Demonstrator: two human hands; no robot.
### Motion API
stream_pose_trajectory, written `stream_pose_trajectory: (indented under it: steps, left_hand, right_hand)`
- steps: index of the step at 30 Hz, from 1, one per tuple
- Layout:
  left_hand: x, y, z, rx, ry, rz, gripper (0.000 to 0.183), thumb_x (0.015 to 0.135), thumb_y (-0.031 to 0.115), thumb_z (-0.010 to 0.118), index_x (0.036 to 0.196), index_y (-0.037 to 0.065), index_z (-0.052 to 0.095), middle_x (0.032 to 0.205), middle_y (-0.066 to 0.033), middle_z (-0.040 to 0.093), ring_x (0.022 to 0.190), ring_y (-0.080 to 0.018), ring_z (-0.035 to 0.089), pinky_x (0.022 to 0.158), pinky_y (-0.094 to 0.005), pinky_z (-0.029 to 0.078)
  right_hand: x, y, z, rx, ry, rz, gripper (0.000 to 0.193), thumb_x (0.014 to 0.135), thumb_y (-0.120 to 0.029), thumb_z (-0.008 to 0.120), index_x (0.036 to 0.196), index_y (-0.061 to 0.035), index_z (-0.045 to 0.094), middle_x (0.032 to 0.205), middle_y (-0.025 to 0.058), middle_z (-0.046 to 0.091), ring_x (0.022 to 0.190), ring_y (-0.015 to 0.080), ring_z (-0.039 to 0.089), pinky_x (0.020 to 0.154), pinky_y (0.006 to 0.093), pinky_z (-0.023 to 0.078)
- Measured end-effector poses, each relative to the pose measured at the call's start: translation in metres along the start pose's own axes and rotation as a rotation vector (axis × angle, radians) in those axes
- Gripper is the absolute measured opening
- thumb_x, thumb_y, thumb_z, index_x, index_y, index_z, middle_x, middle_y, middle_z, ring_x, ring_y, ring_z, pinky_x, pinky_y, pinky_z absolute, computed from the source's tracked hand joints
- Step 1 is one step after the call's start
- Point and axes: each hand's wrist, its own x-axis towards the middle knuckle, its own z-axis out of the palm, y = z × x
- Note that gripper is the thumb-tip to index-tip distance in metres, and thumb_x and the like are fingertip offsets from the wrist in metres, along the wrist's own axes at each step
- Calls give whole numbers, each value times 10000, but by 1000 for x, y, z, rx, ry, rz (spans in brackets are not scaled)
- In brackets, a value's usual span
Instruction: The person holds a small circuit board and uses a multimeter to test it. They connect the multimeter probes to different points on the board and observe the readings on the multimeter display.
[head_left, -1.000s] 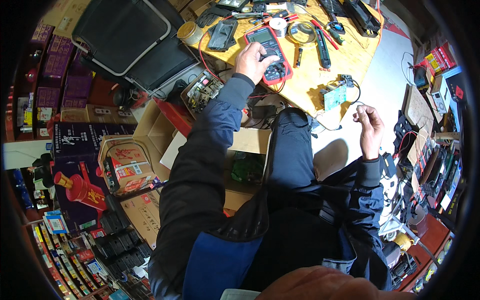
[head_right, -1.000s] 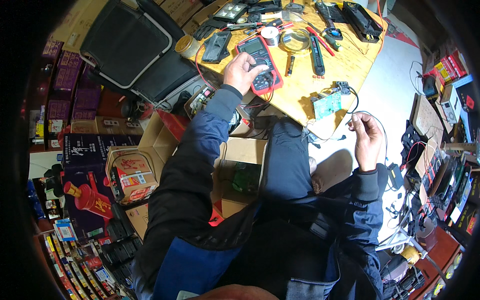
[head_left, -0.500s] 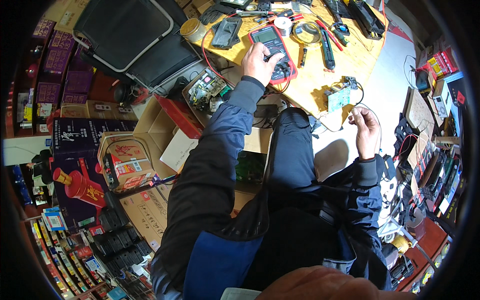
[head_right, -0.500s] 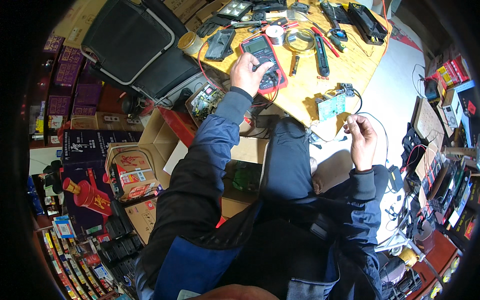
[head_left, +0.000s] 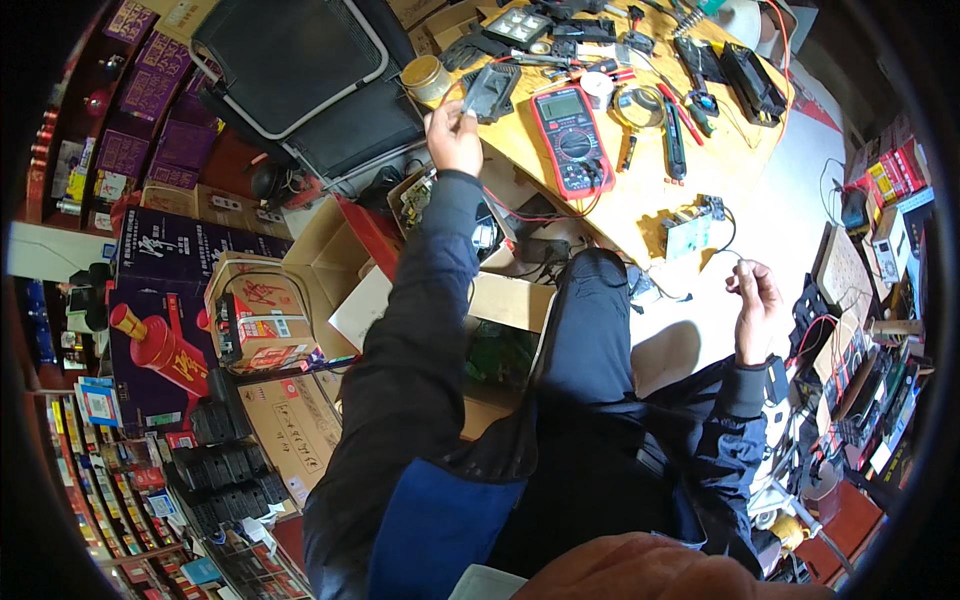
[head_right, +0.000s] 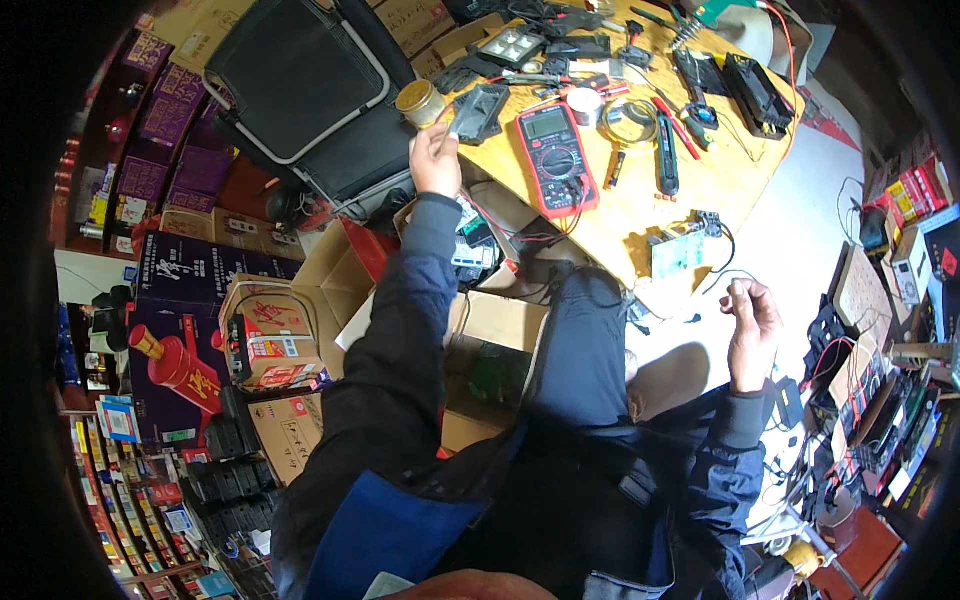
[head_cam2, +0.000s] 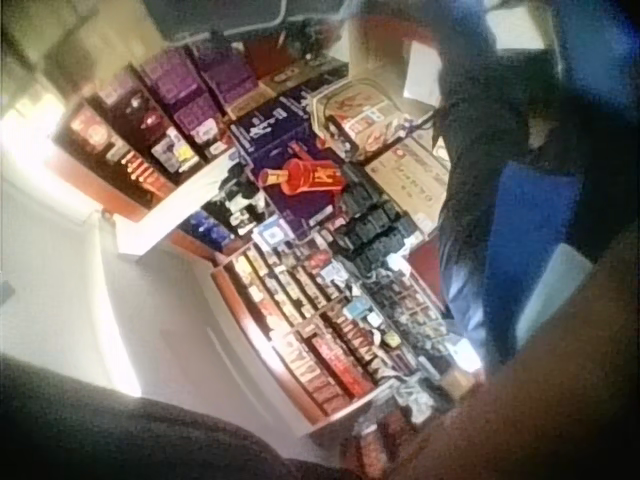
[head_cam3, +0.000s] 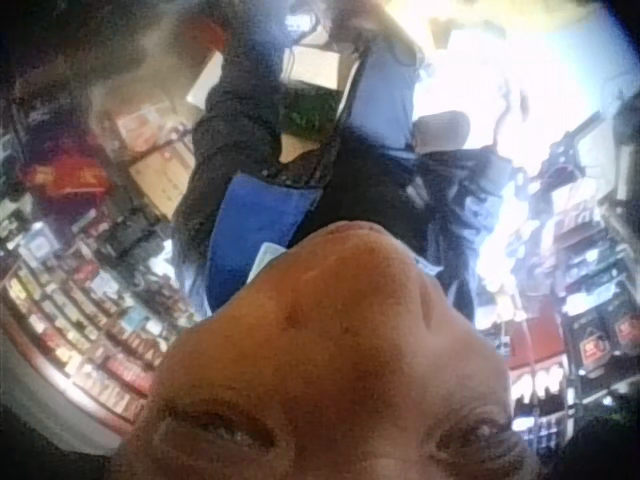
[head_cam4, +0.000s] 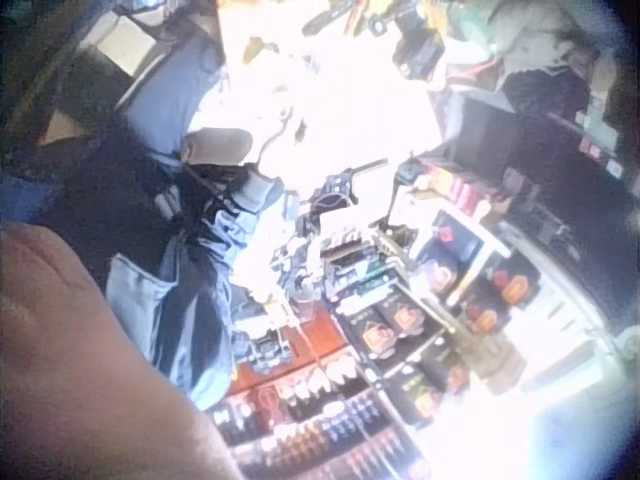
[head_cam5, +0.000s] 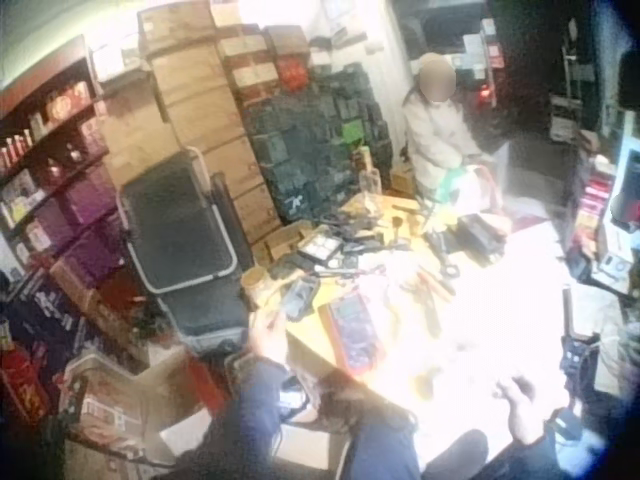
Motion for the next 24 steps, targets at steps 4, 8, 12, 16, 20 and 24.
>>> stream_pose_trajectory:
  steps: [4, 8, 12, 16, 20, 24]
  left_hand:
    - [79, -18, 9, 307, -188, 45, 205, 850, 150, 672, 1007, 35, 737, 995, -181, 704, 936, -299, 691, 860, -367, 532]
    - [132, -19, 47, 557, -324, 84, 192, 849, 225, 687, 964, 96, 771, 969, -166, 729, 922, -337, 693, 858, -403, 539]
    - [159, 11, 95, 766, -694, 219, 266, 835, 298, 716, 1034, 126, 761, 1063, -139, 715, 1004, -354, 659, 898, -425, 521]
    - [135, 37, 147, 1103, -947, 388, 352, 809, 232, 721, 1160, 234, 733, 1236, -83, 672, 1216, -295, 554, 1011, -455, 417]
    - [124, 35, 162, 1249, -970, 362, 311, 861, 195, 673, 1160, 242, 742, 1255, -64, 647, 1272, -264, 510, 1040, -438, 399]
    - [147, 30, 150, 1048, -913, 365, 255, 843, 228, 711, 1090, 188, 762, 1111, -159, 674, 1067, -346, 616, 924, -446, 477]
  right_hand:
    - [-4, -5, 0, -29, -22, -18, 176, 986, -187, 641, 1008, -12, 644, 878, 33, 622, 761, 111, 568, 721, 257, 476]
    - [-10, -10, -6, -14, -11, -48, 141, 993, -140, 619, 1006, -3, 648, 897, 39, 641, 748, 109, 580, 710, 250, 478]
    - [-18, -14, -16, -20, 35, -11, 132, 983, -123, 635, 1008, 6, 647, 861, 37, 617, 751, 108, 569, 709, 253, 476]
    - [-20, -11, -17, -7, 59, 42, 111, 982, -100, 632, 1006, 7, 649, 864, 34, 621, 754, 112, 573, 714, 248, 483]
    - [-26, -12, -25, -66, 102, 43, 107, 983, -92, 628, 995, 14, 643, 850, 35, 615, 756, 111, 570, 716, 243, 479]
    - [-26, -11, -30, -17, 129, 60, 109, 981, -93, 628, 990, 16, 641, 841, 32, 612, 751, 109, 562, 716, 247, 476]
